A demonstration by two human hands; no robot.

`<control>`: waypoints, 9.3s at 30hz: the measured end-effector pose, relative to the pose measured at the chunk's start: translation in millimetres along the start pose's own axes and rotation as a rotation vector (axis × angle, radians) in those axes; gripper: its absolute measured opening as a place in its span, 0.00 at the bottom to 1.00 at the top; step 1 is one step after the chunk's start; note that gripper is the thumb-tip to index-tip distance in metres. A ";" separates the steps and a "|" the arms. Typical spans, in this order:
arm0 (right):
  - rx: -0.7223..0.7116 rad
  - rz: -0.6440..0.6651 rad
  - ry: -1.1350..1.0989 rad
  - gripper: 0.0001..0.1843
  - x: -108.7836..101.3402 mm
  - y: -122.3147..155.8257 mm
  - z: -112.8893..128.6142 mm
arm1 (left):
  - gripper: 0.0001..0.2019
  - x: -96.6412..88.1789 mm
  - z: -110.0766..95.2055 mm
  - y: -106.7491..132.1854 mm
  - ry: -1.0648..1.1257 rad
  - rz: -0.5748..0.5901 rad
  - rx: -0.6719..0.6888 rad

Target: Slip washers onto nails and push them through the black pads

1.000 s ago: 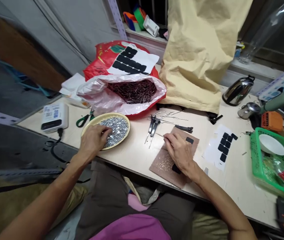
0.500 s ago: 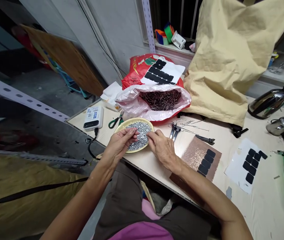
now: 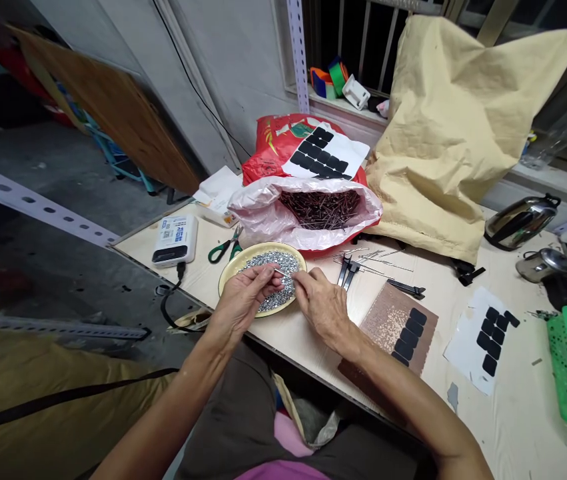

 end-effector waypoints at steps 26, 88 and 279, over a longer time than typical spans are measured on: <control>-0.079 -0.194 0.466 0.13 -37.7 71.3 -17.8 | 0.19 62.6 15.6 33.2 -0.255 0.171 0.069; -0.301 -0.548 0.697 0.10 -50.0 110.2 -40.7 | 0.08 102.0 52.4 71.5 -0.462 0.082 0.457; -0.257 0.236 0.236 0.17 -59.1 194.4 -129.4 | 0.23 135.1 129.4 63.4 -1.394 0.568 0.965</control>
Point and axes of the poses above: each hand's wrist, its own y-axis away from the middle knuckle, its own x-axis out of the palm, z = x × y, the point moved 5 cm from there along -y, towards the middle knuckle, and after that the axes turned 13 degrees about -y, right-handed, at the moved point
